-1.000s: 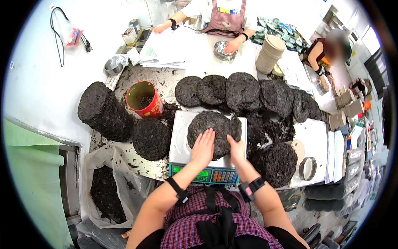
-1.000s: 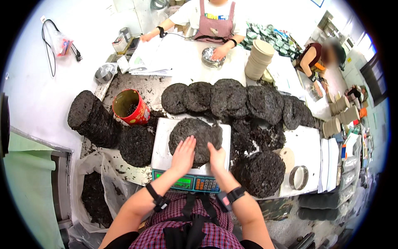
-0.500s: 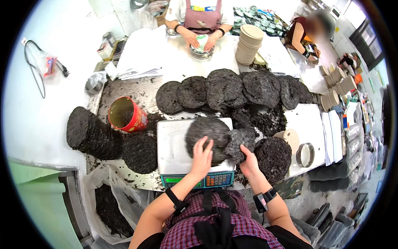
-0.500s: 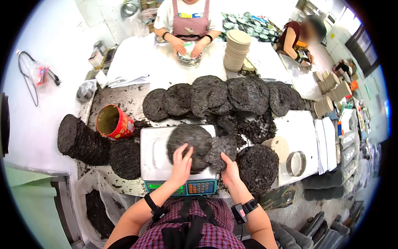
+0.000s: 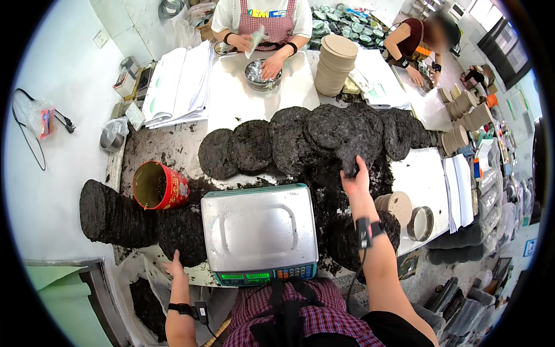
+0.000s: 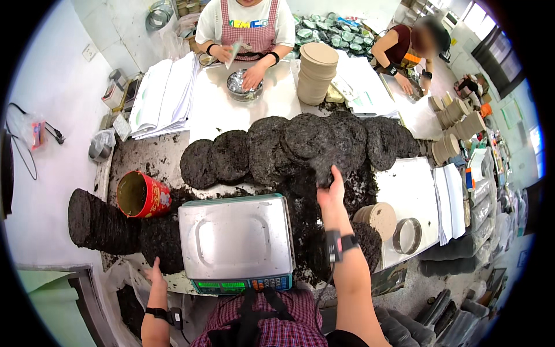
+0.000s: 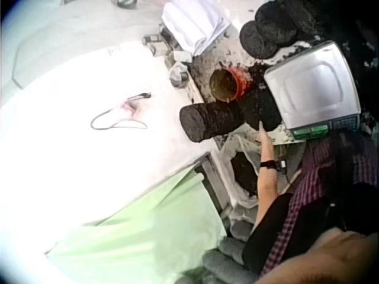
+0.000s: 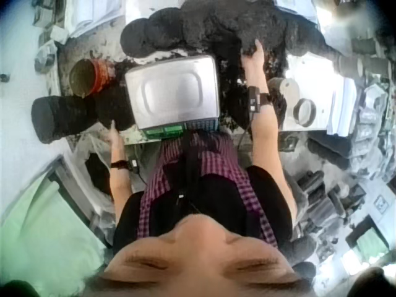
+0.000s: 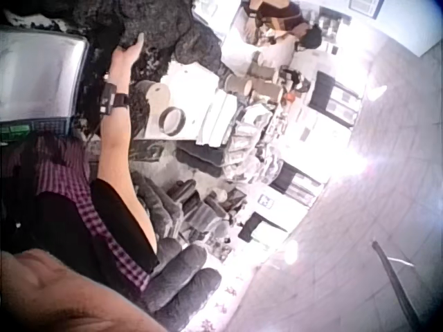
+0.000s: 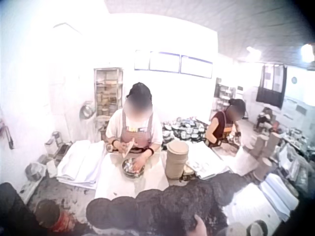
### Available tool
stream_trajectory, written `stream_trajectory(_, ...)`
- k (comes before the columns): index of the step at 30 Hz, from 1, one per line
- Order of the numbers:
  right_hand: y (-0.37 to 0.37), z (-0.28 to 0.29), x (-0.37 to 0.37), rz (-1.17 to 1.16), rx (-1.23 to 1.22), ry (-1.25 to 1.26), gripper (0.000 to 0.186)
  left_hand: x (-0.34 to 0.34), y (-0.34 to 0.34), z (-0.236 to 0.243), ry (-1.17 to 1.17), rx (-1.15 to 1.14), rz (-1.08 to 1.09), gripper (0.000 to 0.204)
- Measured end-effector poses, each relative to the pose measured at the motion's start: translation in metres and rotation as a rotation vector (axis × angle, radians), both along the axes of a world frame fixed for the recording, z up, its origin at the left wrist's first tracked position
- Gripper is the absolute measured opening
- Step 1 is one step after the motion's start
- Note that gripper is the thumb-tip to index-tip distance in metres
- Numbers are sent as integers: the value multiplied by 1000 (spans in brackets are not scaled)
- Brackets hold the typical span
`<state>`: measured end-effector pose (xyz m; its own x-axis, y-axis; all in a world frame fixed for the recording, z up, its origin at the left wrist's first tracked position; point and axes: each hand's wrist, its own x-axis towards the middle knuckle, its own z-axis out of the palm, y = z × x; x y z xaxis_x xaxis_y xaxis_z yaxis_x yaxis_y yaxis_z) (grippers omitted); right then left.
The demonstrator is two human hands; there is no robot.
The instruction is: The person weighs and sorts compressed tea cakes by hand on a scale. They move individual tea cakes from a stack onto the scale and then place them into a second stack after weighing.
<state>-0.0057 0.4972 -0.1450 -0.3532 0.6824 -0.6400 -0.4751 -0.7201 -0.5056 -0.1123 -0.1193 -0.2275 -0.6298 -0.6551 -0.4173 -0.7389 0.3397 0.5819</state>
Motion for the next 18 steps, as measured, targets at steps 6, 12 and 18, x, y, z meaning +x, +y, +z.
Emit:
stream_trajectory(6, -99, 23, 53, 274, -71, 66, 22, 23, -27, -66, -15, -783, -306, 81)
stream_trajectory(12, -136, 39, 102, 306, -52, 33, 35, 28, 64, 95, 668, 310, -355, 40)
stream_trajectory(18, -159, 47, 98, 741, 403, -147, 33, 109, 163, 142, 543, 257, -1469, 55)
